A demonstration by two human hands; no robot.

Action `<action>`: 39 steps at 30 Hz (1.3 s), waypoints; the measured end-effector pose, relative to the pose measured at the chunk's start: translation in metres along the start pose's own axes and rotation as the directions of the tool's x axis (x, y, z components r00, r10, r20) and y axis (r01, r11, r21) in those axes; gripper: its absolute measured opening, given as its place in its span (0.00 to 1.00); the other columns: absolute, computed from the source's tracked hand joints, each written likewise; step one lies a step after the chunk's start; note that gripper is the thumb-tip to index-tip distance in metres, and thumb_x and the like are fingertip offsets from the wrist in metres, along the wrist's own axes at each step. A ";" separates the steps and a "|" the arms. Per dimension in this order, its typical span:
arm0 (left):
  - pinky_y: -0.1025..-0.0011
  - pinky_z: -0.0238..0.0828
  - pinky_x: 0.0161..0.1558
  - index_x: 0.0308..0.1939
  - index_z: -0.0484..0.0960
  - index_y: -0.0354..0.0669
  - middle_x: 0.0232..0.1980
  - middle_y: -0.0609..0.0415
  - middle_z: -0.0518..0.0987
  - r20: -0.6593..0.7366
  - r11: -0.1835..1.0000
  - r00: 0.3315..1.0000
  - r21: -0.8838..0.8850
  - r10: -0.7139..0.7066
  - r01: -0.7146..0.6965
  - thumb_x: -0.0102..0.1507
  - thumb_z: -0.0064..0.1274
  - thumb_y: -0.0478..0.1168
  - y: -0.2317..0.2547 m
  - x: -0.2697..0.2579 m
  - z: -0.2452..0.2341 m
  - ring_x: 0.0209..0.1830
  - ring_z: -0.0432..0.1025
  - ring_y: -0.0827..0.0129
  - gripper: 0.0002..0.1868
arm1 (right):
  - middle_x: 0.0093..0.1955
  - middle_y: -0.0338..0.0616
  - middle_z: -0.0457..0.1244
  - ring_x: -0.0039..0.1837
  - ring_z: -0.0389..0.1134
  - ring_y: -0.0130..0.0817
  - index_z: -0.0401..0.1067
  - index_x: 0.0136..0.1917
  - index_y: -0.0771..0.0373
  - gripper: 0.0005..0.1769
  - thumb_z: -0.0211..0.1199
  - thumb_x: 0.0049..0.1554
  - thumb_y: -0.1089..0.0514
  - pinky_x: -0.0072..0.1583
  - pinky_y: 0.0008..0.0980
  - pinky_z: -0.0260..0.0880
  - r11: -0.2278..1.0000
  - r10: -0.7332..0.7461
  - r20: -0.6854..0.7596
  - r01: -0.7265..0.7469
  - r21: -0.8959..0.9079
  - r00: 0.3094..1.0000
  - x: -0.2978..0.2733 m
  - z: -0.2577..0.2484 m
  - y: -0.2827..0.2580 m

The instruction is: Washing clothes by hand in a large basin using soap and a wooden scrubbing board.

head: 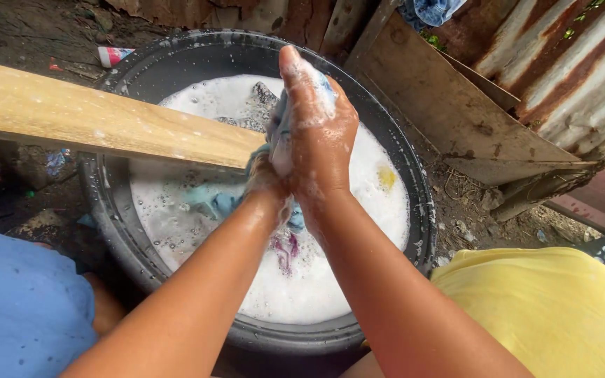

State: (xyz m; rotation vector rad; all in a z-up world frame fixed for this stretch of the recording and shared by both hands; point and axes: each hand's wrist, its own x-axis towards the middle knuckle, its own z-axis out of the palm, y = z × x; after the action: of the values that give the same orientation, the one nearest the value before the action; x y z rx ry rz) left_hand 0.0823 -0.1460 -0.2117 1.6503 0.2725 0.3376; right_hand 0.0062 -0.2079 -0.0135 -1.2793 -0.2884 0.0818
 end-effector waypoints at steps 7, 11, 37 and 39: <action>0.60 0.73 0.48 0.65 0.74 0.43 0.56 0.45 0.80 0.296 0.811 0.937 -0.493 -0.184 0.315 0.66 0.50 0.50 0.213 -0.092 -0.066 0.48 0.74 0.65 0.26 | 0.32 0.33 0.62 0.35 0.61 0.23 0.71 0.36 0.61 0.14 0.71 0.58 0.55 0.37 0.29 0.60 0.876 -0.362 0.063 0.362 -0.317 0.930 0.078 -0.060 0.004; 0.48 0.77 0.56 0.65 0.71 0.32 0.58 0.34 0.79 0.334 0.628 0.940 -0.747 0.070 0.219 0.63 0.43 0.67 0.168 -0.076 -0.128 0.54 0.77 0.51 0.42 | 0.35 0.38 0.65 0.37 0.64 0.27 0.74 0.40 0.61 0.13 0.68 0.58 0.50 0.40 0.29 0.66 0.780 -0.231 -0.232 0.037 -0.625 0.945 0.087 -0.085 0.000; 0.57 0.75 0.55 0.67 0.67 0.35 0.61 0.38 0.78 0.057 0.930 0.951 -0.199 -0.303 0.308 0.64 0.50 0.53 0.134 -0.065 -0.030 0.60 0.75 0.54 0.34 | 0.44 0.39 0.68 0.43 0.68 0.28 0.76 0.49 0.61 0.11 0.55 0.63 0.56 0.46 0.30 0.70 0.869 -0.391 0.057 0.389 -0.307 0.919 0.079 -0.048 0.031; 0.57 0.71 0.55 0.71 0.65 0.40 0.64 0.41 0.73 0.091 0.935 0.946 -0.152 -0.311 0.322 0.68 0.45 0.54 0.169 -0.069 -0.050 0.61 0.70 0.57 0.32 | 0.47 0.38 0.68 0.47 0.68 0.27 0.77 0.48 0.62 0.11 0.55 0.65 0.57 0.50 0.28 0.70 0.758 -0.517 0.186 0.548 -0.353 0.835 0.101 -0.087 0.028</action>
State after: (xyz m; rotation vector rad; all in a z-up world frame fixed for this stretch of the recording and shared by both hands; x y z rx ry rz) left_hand -0.0036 -0.1434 -0.0428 1.4229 0.4430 0.0586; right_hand 0.1284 -0.2584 -0.0457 -1.5494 -0.7630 -0.4432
